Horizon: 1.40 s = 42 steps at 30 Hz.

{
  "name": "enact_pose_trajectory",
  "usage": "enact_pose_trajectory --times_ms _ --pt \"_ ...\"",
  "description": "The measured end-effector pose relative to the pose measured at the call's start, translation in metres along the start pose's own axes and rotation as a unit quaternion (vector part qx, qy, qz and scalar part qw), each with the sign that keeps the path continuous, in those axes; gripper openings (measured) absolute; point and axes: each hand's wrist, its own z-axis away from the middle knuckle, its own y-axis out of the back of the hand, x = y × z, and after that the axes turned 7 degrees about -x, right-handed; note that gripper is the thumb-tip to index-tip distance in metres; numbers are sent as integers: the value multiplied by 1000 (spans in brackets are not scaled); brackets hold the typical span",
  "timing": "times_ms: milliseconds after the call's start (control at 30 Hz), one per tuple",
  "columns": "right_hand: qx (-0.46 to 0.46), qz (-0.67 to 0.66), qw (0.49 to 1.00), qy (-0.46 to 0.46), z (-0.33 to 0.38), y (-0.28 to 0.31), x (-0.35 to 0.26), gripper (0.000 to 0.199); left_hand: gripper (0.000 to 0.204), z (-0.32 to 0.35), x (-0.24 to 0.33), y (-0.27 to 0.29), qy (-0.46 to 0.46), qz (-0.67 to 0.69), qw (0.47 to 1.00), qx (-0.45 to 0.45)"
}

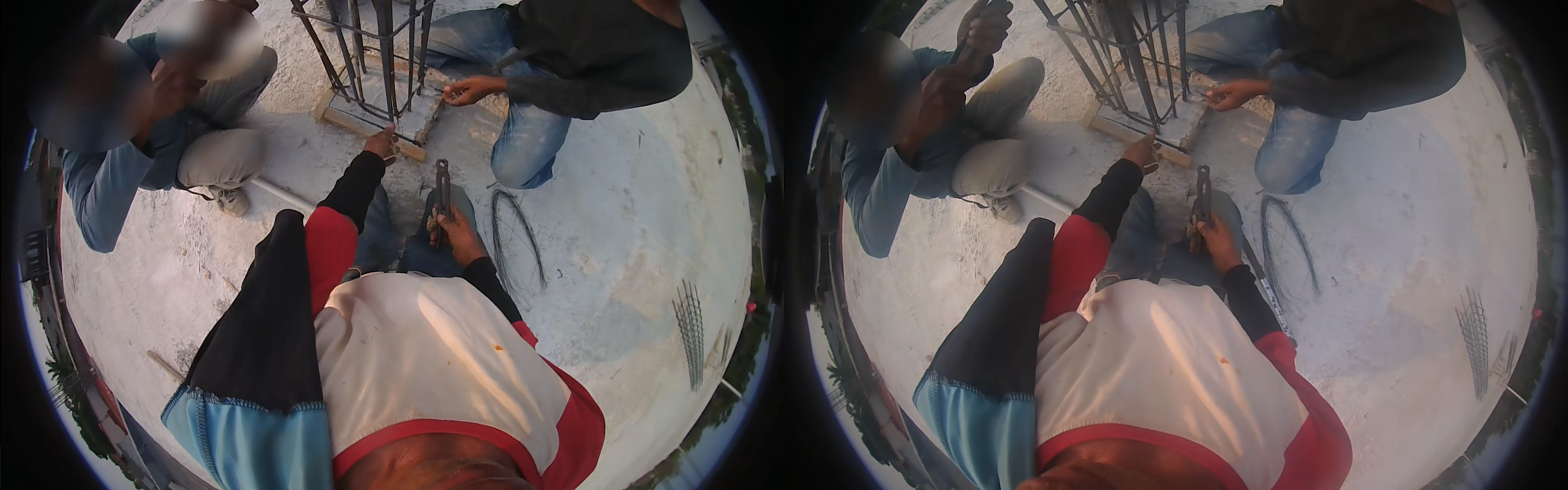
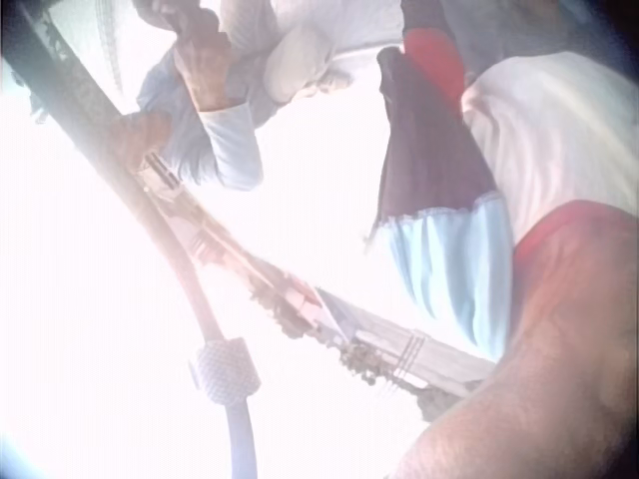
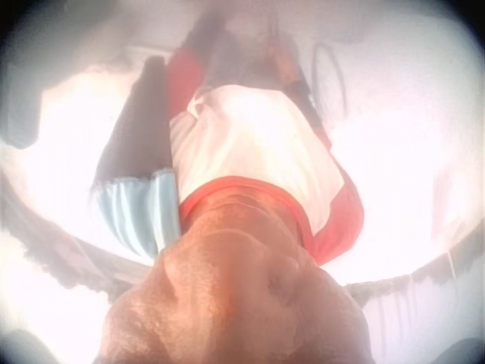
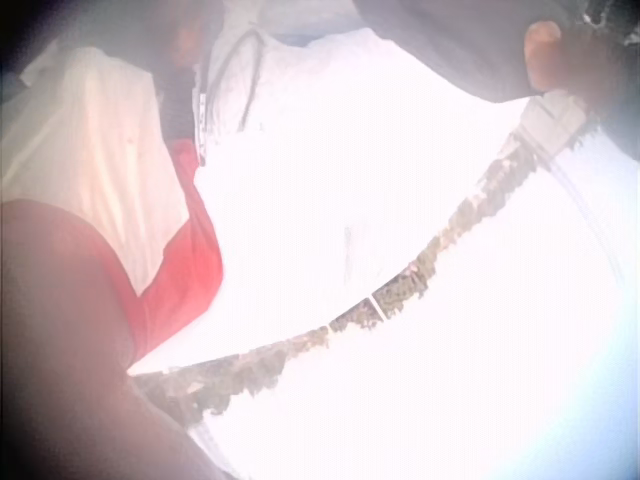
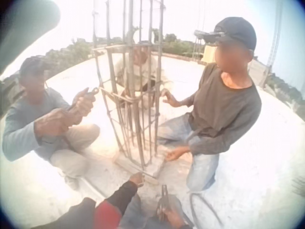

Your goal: The person kneels on a concrete surface and uses pliers to twist wire ties around a vertical rebar cage. They repeatedly pick up wire ties, wrap them around intersecting bars, and twist them tight while two coworkers assist by holding the cage steady.

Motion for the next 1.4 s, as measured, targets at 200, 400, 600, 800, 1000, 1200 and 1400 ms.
enact_pose_trajectory --times_ms 200,400,600,800,1000,1200,1400 --pt "27 -17 999 -17 -12 7 6 22 39 -35 -1 -26 -41 104 992 -63" --pt "6 -97 993 -70 -22 18 0 29 31 -68 -12 6 -130 -110 984 59" --pt "5 -161 985 -67 -26 26 3 27 26 -36 35 -8 -316 -534 750 230" --pt "-29 -144 986 -83 -34 33 4 26 24 -22 3 -57 -238 -509 792 238" --pt "-36 -188 979 -73 -31 37 10 26 22 -44 -20 29 -96 -70 969 217" --pt "-35 -171 981 -83 -37 40 13 24 30 -62 1 80 -40 -470 863 178" --pt "-42 -164 983 -76 -38 40 13 25 35 -76 -15 71 -125 -302 942 76"
